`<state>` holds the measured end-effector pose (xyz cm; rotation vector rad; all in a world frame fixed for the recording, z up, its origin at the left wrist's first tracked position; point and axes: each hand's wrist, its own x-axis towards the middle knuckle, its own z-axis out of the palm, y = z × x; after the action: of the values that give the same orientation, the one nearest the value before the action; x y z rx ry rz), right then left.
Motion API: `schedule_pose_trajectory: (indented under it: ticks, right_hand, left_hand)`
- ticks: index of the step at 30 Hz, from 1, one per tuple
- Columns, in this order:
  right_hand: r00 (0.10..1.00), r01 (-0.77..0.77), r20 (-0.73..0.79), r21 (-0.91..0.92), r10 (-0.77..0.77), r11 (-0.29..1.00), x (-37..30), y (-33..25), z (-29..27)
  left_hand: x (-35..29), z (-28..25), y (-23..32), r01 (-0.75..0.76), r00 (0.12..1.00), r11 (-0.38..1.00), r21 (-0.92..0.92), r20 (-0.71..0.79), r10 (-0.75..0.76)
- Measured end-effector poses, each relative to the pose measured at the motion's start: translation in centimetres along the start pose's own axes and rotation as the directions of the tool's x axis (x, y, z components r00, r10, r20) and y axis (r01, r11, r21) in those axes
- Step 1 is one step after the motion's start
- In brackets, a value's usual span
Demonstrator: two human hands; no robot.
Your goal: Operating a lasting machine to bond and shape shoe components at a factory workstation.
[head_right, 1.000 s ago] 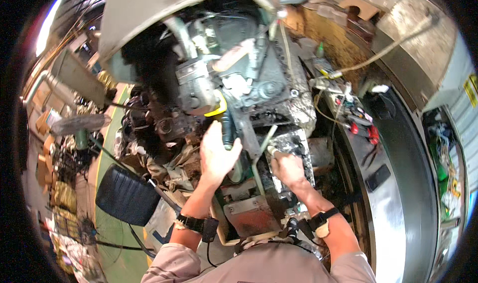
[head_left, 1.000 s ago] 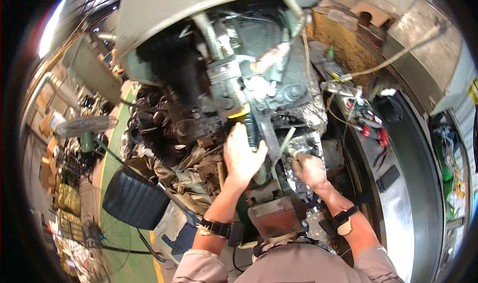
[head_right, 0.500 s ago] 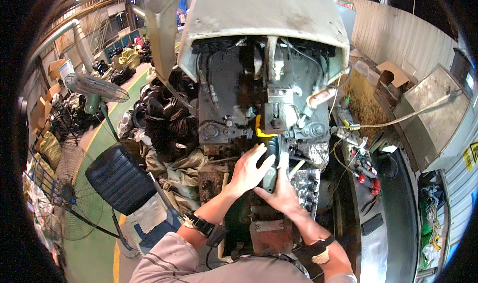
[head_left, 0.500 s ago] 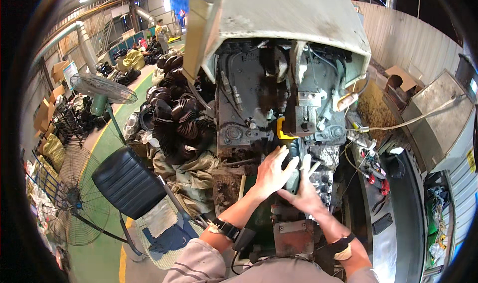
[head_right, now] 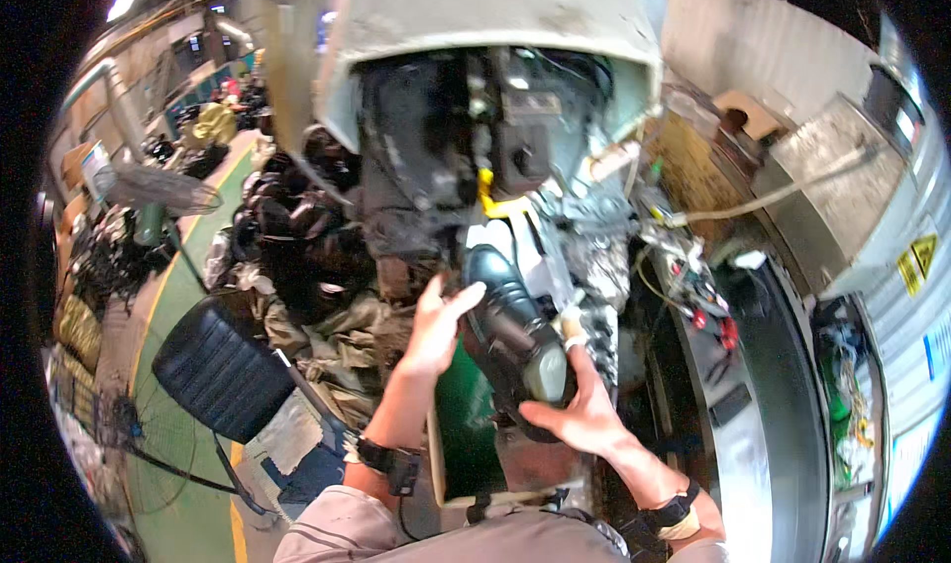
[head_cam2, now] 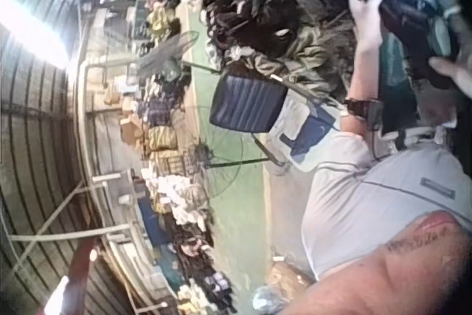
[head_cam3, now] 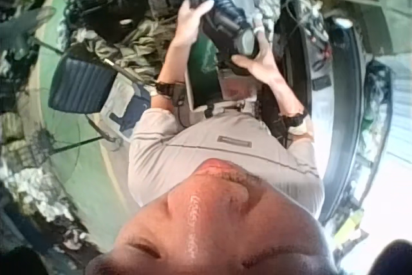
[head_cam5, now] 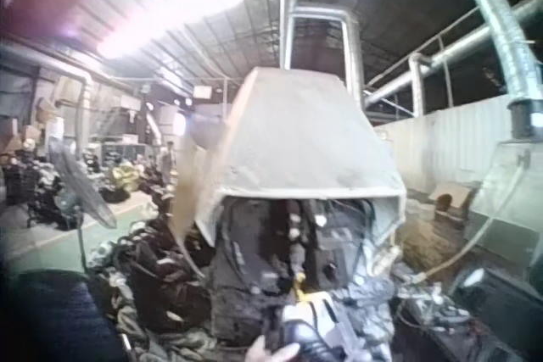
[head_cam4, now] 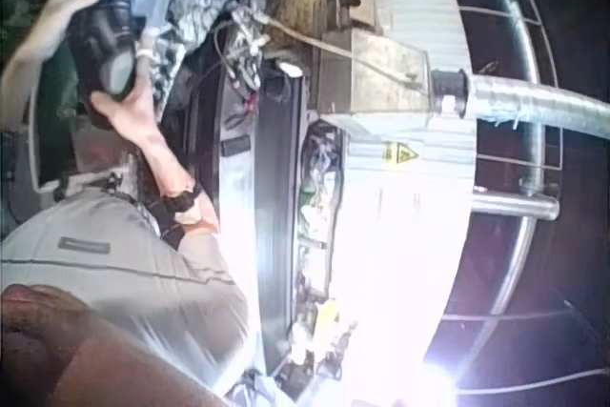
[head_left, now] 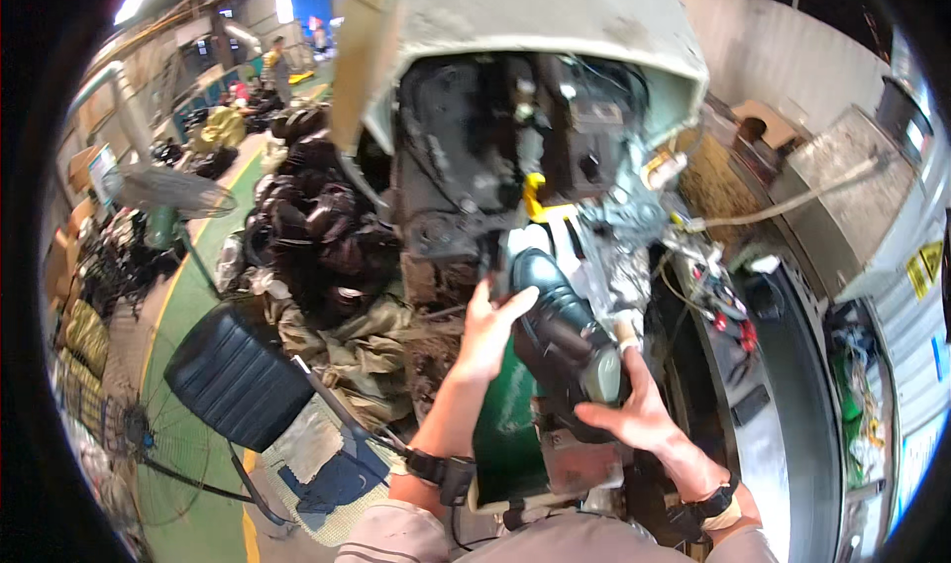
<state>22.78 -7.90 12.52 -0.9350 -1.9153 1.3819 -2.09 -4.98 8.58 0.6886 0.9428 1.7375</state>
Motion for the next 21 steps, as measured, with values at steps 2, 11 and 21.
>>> schedule_pose_trajectory:
  ticks: [2,11,21]
  right_hand:
    - [0.994,0.113,0.004,-0.111,-0.113,0.987,-3.3,-0.6,-0.6]
    - [0.855,0.491,-0.072,-0.209,-0.514,0.846,-15.0,7.5,-8.3]
    - [0.625,0.173,-0.770,-0.027,-0.131,0.985,-27.6,18.4,-15.0]
  left_hand:
    - [-2.4,2.7,1.7,0.099,0.994,0.995,-0.026,0.044,-0.098]
    - [-4.2,12.8,-6.0,0.299,0.953,0.939,-0.172,0.111,-0.283]
    - [-8.1,28.6,-26.3,0.593,0.799,0.754,0.282,-0.093,-0.594]
